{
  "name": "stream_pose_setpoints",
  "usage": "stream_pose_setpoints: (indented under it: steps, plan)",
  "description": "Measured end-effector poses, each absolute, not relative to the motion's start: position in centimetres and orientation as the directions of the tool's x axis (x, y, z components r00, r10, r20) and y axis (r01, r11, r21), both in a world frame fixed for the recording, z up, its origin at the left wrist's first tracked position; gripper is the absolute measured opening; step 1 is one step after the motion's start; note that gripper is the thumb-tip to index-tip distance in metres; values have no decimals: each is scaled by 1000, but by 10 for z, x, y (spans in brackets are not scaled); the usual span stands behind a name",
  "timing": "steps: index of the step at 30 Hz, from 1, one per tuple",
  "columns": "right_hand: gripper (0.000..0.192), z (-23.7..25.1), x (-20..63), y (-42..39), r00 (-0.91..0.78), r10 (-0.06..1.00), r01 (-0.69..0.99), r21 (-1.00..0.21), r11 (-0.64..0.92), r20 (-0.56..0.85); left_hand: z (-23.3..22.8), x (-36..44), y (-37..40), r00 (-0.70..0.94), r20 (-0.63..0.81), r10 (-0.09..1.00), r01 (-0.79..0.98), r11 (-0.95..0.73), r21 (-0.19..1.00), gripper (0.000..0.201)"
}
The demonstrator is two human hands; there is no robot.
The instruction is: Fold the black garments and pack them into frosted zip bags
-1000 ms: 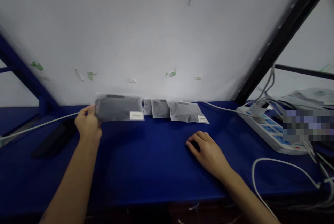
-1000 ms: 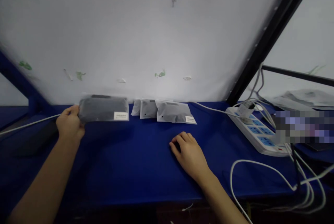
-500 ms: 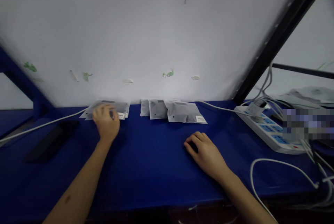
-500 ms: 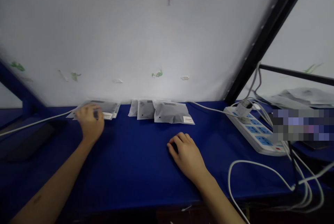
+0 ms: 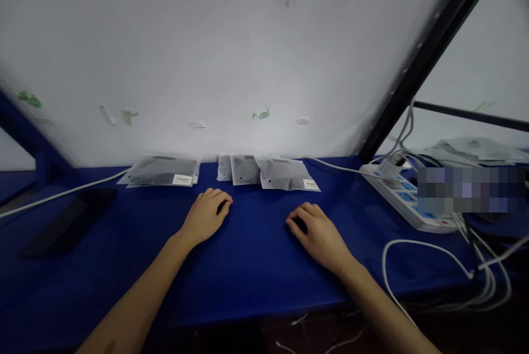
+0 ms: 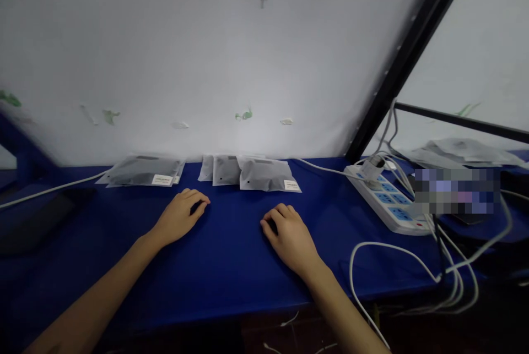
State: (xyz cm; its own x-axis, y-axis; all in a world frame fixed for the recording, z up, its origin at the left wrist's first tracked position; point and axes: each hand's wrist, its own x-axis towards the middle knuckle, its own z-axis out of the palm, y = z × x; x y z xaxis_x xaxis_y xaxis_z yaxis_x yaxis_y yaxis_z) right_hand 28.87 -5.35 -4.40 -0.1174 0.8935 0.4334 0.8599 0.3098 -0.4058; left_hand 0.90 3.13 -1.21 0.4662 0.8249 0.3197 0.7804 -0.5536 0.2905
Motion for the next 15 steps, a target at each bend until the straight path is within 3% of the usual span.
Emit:
stream_pose_setpoints:
  steps: [7,12,15]
  plan:
    - [14,-45,291,-54,-121,902,874,-386,294,413,-10,6,30,420,297,858,763,-511,396,23]
    - [19,-42,284,-47,-49,887,971,-186,150,460,-10,5,31,399,286,871,763,-489,422,24]
    - [39,-40,282,-21,56,867,987,-156,26,495,-12,5,32,415,299,860,756,-508,412,23]
